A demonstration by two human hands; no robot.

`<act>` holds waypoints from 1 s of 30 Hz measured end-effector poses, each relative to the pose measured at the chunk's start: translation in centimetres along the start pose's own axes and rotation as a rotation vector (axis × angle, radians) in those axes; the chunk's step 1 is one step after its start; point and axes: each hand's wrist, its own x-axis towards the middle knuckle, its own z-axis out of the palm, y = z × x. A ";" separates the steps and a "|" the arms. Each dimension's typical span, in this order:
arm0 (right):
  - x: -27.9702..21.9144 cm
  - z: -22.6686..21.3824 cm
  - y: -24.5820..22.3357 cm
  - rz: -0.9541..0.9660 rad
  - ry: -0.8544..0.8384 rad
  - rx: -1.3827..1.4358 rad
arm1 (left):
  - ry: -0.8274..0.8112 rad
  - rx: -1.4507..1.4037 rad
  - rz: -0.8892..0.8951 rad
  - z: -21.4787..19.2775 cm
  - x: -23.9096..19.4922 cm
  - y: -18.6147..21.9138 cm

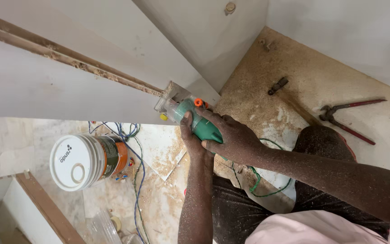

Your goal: The person uses a green electric trimmer to shape the vertical edge of a white wooden panel. They guide the tool steadily along the edge from top to bottom, creating a groove and generating sawdust.

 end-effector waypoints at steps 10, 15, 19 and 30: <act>0.1 -0.1 0.0 0.039 -0.040 -0.023 | -0.021 -0.072 0.017 0.1 0.2 -0.2; 0.2 0.1 0.4 0.006 -0.019 -0.006 | 0.009 -0.087 -0.019 0.0 0.2 -0.3; 0.3 0.4 0.6 -0.043 0.015 0.021 | -0.003 -0.105 -0.005 -0.4 0.5 -0.7; 0.3 0.8 0.8 -0.060 0.013 0.015 | 0.092 -0.014 -0.025 -1.4 0.9 -1.0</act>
